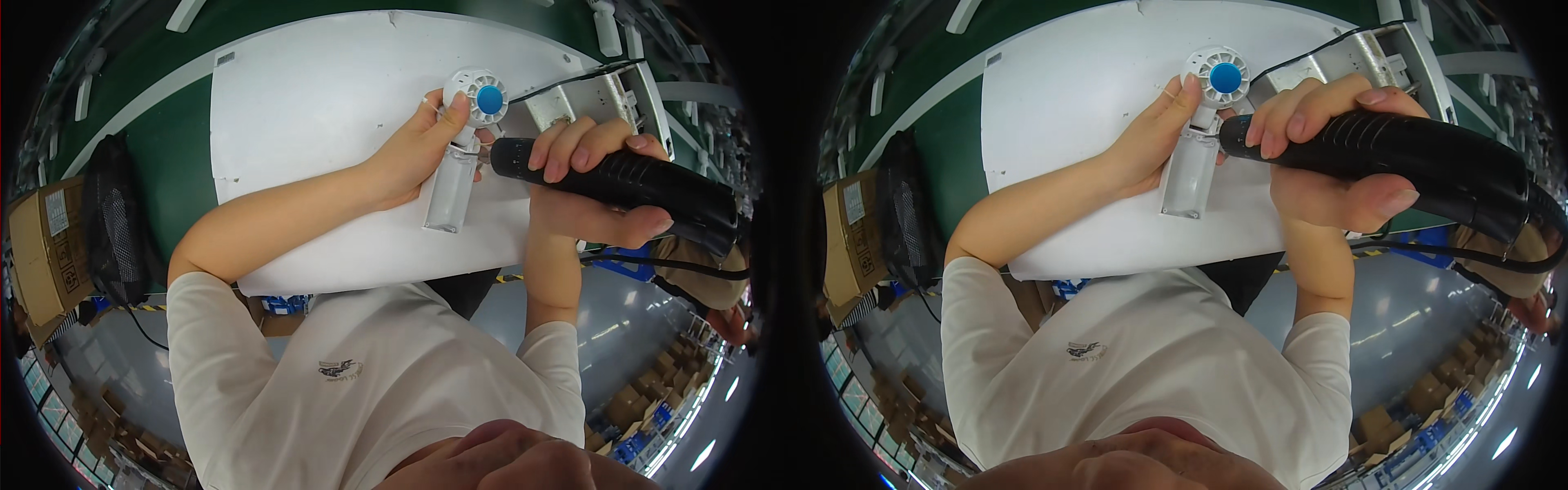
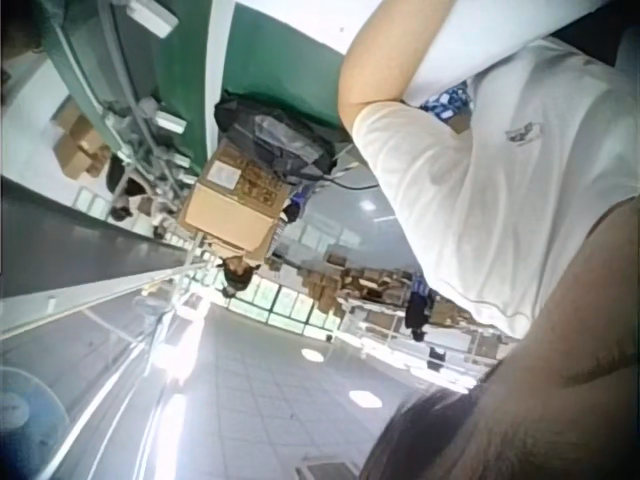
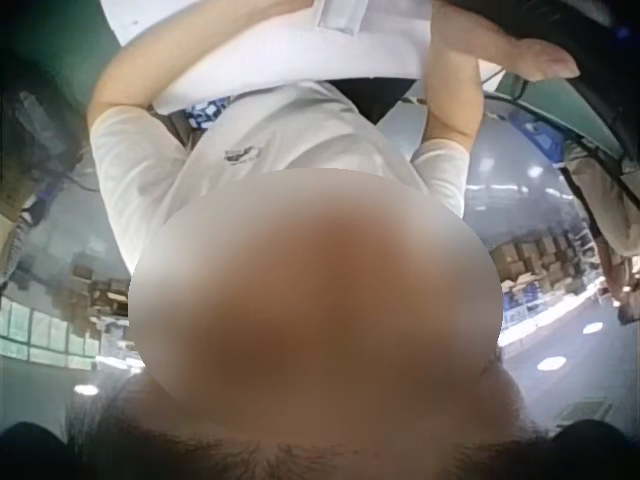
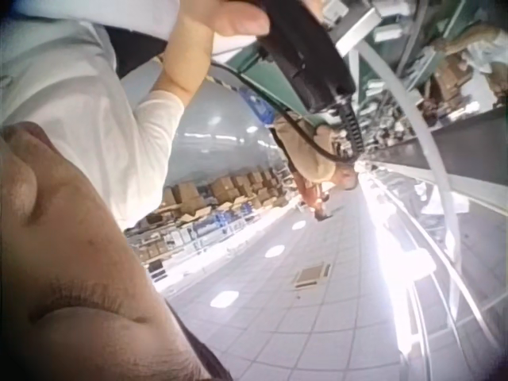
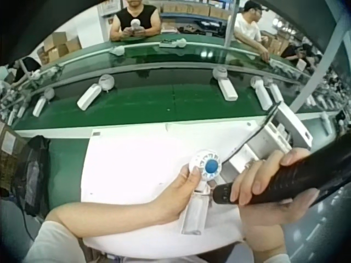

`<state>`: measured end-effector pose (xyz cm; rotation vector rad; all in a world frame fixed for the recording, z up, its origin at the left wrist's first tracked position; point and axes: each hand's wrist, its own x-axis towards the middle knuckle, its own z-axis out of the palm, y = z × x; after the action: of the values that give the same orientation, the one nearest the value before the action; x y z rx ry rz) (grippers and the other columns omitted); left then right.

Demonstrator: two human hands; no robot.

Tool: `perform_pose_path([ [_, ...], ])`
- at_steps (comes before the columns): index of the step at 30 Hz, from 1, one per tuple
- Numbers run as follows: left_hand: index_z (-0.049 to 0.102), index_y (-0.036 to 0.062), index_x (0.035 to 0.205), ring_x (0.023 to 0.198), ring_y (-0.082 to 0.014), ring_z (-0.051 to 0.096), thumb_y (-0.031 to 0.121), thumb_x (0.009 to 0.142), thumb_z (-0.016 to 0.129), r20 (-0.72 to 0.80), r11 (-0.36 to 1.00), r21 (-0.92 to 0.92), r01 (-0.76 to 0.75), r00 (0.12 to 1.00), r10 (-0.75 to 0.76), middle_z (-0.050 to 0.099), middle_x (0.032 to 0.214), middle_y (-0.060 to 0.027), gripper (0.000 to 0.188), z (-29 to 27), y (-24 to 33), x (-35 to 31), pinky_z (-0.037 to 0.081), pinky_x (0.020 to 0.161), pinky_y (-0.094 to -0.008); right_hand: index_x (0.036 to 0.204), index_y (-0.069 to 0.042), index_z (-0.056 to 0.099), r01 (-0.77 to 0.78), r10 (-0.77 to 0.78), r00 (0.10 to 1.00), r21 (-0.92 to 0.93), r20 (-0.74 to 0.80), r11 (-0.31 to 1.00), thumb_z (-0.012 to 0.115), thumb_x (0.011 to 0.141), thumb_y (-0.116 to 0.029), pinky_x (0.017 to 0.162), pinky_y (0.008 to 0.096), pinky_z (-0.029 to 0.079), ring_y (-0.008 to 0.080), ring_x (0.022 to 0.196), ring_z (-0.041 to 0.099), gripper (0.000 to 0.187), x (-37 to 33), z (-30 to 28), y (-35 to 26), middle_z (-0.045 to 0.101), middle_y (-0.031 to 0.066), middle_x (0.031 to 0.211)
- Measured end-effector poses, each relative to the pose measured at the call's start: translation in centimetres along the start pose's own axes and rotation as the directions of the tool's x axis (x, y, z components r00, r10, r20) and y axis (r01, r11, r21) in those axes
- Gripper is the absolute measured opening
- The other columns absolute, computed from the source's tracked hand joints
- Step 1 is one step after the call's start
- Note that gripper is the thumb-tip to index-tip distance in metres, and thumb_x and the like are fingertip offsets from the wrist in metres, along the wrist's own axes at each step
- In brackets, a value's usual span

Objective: Assembling plastic electronic components using a power screwdriver at a manual assembly station.

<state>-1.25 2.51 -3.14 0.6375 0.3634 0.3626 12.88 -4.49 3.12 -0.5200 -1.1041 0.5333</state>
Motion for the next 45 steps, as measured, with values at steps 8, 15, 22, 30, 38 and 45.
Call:
perform_pose_path([
  [8, 0.032, 0.0124, 0.132, 0.085, -0.0121, 0.057, 0.049, 0.099, 0.045, 0.001, 0.999, 0.038, 0.012, 1.000, -0.012, 0.056, 0.103, -0.0064, 0.052, -0.5, 0.0, 0.3, 0.054, 0.071, -0.0280, 0.113, -0.012, 0.051, -0.052, 0.052, 0.999, 0.023, 0.004, 0.998, 0.040, 0.090, -0.066, 0.040, 0.0300, 0.040, 0.0143, 0.046, 0.044, 0.059, -0.2, -0.3, 2.1, 0.049, 0.0046, 0.069],
  [15, 0.034, 0.0120, 0.131, 0.084, -0.0116, 0.056, 0.050, 0.099, 0.044, 0.024, 0.998, 0.044, 0.041, 0.999, -0.042, 0.056, 0.105, -0.0063, 0.050, -0.5, 0.1, 0.2, 0.053, 0.070, -0.0279, 0.113, -0.013, 0.051, -0.009, 0.009, 0.997, 0.005, 0.080, 1.000, 0.039, 0.092, -0.065, 0.040, 0.0296, 0.041, 0.0146, 0.046, 0.044, 0.058, -0.5, 0.4, 2.2, 0.049, 0.0049, 0.068],
  [22, 0.037, 0.0126, 0.129, 0.087, -0.0118, 0.059, 0.051, 0.100, 0.040, -0.002, 0.996, 0.059, 0.070, 0.998, -0.070, 0.058, 0.107, -0.0053, 0.049, 0.6, 0.3, 0.4, 0.053, 0.072, -0.0278, 0.111, -0.010, 0.045, 0.002, 0.024, 0.955, -0.086, 0.296, 0.996, 0.041, 0.092, -0.067, 0.041, 0.0313, 0.047, 0.0180, 0.046, 0.050, 0.060, 2.7, -2.4, -4.3, 0.056, 0.0109, 0.071],
  [30, 0.039, 0.0139, 0.130, 0.089, -0.0108, 0.059, 0.054, 0.100, 0.035, -0.053, 0.994, 0.086, 0.073, 0.996, -0.069, 0.060, 0.107, -0.0046, 0.050, 0.2, 0.1, 0.0, 0.053, 0.077, -0.0281, 0.116, -0.010, 0.045, 0.077, -0.074, 0.997, -0.317, 0.024, 0.945, 0.037, 0.093, -0.067, 0.042, 0.0305, 0.047, 0.0186, 0.048, 0.052, 0.062, 1.7, -0.9, -3.5, 0.054, 0.0112, 0.070],
  [38, 0.033, 0.0094, 0.129, 0.089, -0.0141, 0.057, 0.050, 0.100, 0.041, -0.017, 0.998, 0.048, 0.032, 0.999, -0.031, 0.055, 0.108, -0.0061, 0.051, 0.2, 0.0, -0.1, 0.054, 0.075, -0.0308, 0.109, -0.013, 0.051, -0.036, 0.037, 0.999, -0.075, 0.007, 0.996, 0.035, 0.090, -0.071, 0.039, 0.0304, 0.041, 0.0155, 0.044, 0.044, 0.063, 0.3, 1.5, 0.1, 0.049, 0.0065, 0.066],
  [45, 0.036, 0.0088, 0.128, 0.088, -0.0136, 0.055, 0.050, 0.100, 0.040, -0.019, 0.997, 0.039, 0.070, 0.997, -0.070, 0.054, 0.109, -0.0065, 0.049, 0.2, 0.3, 0.0, 0.054, 0.074, -0.0287, 0.111, -0.012, 0.048, -0.058, 0.056, 0.997, 0.055, 0.049, 0.997, 0.037, 0.090, -0.070, 0.038, 0.0296, 0.040, 0.0144, 0.044, 0.044, 0.063, -0.1, 0.9, 2.8, 0.049, 0.0060, 0.065],
])
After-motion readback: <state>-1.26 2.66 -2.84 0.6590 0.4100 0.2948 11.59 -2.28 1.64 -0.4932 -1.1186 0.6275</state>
